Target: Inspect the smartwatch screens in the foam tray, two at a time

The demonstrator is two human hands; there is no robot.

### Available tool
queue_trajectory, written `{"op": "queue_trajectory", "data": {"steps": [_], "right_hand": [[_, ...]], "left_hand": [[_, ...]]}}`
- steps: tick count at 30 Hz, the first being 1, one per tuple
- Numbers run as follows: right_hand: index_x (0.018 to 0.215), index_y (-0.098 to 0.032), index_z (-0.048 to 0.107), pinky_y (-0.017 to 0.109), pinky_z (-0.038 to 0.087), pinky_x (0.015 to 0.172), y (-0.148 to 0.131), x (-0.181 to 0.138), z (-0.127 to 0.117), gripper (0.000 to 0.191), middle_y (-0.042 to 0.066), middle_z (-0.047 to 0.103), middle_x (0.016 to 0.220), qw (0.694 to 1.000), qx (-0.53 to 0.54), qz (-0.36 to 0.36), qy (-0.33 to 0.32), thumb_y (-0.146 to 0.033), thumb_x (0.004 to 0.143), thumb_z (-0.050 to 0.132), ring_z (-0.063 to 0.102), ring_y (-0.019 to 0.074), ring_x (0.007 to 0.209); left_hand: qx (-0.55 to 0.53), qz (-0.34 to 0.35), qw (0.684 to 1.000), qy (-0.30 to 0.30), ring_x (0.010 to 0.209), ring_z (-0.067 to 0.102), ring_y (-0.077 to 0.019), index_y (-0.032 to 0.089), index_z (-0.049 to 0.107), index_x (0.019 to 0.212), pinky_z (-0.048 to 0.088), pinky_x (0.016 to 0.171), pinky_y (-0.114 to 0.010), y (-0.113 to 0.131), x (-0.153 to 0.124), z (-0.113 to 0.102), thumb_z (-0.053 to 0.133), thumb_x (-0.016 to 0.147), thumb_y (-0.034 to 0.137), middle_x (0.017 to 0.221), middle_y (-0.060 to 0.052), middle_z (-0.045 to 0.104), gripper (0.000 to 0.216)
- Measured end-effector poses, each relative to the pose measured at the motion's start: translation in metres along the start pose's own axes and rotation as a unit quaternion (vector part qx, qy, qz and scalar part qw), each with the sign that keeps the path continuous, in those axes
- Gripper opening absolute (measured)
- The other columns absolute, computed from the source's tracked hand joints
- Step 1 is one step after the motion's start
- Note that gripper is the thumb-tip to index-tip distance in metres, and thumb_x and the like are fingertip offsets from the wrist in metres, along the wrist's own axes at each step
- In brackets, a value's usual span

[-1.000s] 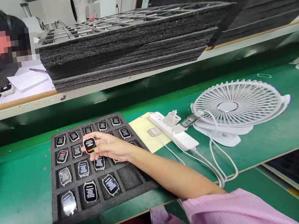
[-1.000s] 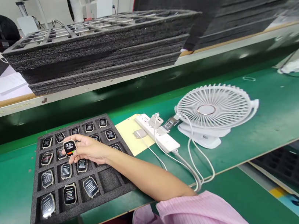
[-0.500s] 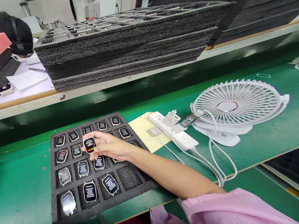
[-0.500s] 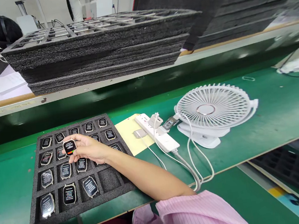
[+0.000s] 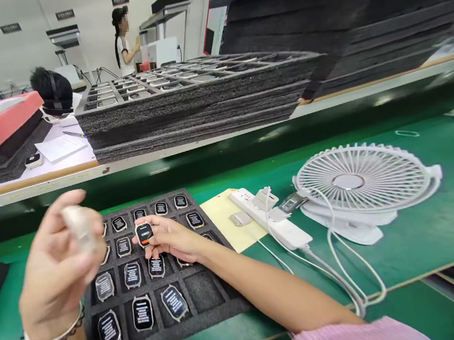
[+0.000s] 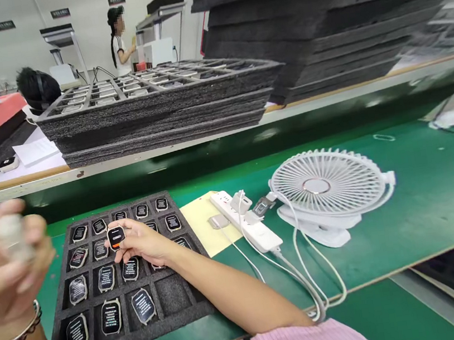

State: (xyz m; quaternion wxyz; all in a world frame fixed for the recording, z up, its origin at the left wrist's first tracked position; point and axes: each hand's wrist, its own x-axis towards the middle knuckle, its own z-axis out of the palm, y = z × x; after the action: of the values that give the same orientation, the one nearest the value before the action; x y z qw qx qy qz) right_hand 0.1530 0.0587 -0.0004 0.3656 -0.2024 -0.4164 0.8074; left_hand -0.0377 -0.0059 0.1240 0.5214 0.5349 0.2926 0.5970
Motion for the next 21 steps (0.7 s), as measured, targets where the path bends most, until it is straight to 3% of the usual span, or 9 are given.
{"op": "queue_trajectory", "data": {"steps": [4, 9, 14, 21], "right_hand": [[0.122, -0.018, 0.051, 0.018, 0.053, 0.054, 0.0, 0.002, -0.002, 0.061, 0.005, 0.074, 0.096, 0.999, -0.01, -0.029, 0.025, -0.014, 0.064, 0.072, 0.071, 0.0139, 0.061], [0.125, -0.02, 0.052, 0.02, 0.052, 0.056, 0.0, 0.004, -0.006, 0.063, 0.0, 0.072, 0.085, 0.995, -0.023, -0.084, 0.04, -0.013, 0.065, 0.069, 0.07, 0.015, 0.064], [0.124, -0.021, 0.054, 0.024, 0.052, 0.06, -0.005, 0.004, -0.008, 0.058, 0.0, 0.071, 0.087, 0.991, -0.029, -0.123, 0.047, -0.014, 0.069, 0.071, 0.07, 0.0155, 0.068], [0.121, -0.02, 0.054, 0.024, 0.053, 0.063, -0.006, 0.004, -0.01, 0.054, 0.001, 0.071, 0.093, 0.989, -0.031, -0.138, 0.044, -0.015, 0.071, 0.072, 0.07, 0.0146, 0.069]], "left_hand": [[0.109, -0.016, 0.994, 0.022, 0.073, 0.062, -0.0102, 0.021, 0.061, 0.123, 0.052, 0.054, -0.013, -0.033, 0.02, 0.007, 0.087, 0.068, 0.016, 0.094, -0.003, 0.066, 0.061], [0.109, -0.051, 0.993, 0.017, 0.077, 0.063, -0.0111, 0.019, 0.055, 0.126, 0.057, 0.062, -0.018, -0.064, 0.032, 0.006, 0.085, 0.068, 0.021, 0.101, -0.004, 0.065, 0.066], [0.085, -0.043, 0.995, 0.009, 0.076, 0.063, -0.0096, 0.021, 0.052, 0.131, 0.057, 0.066, -0.019, -0.071, 0.035, 0.003, 0.083, 0.068, 0.017, 0.103, -0.003, 0.064, 0.07], [0.104, -0.038, 0.994, 0.005, 0.065, 0.067, -0.0094, 0.018, 0.055, 0.122, 0.056, 0.058, -0.02, -0.074, 0.036, 0.005, 0.076, 0.072, 0.017, 0.106, -0.005, 0.064, 0.053]]}}
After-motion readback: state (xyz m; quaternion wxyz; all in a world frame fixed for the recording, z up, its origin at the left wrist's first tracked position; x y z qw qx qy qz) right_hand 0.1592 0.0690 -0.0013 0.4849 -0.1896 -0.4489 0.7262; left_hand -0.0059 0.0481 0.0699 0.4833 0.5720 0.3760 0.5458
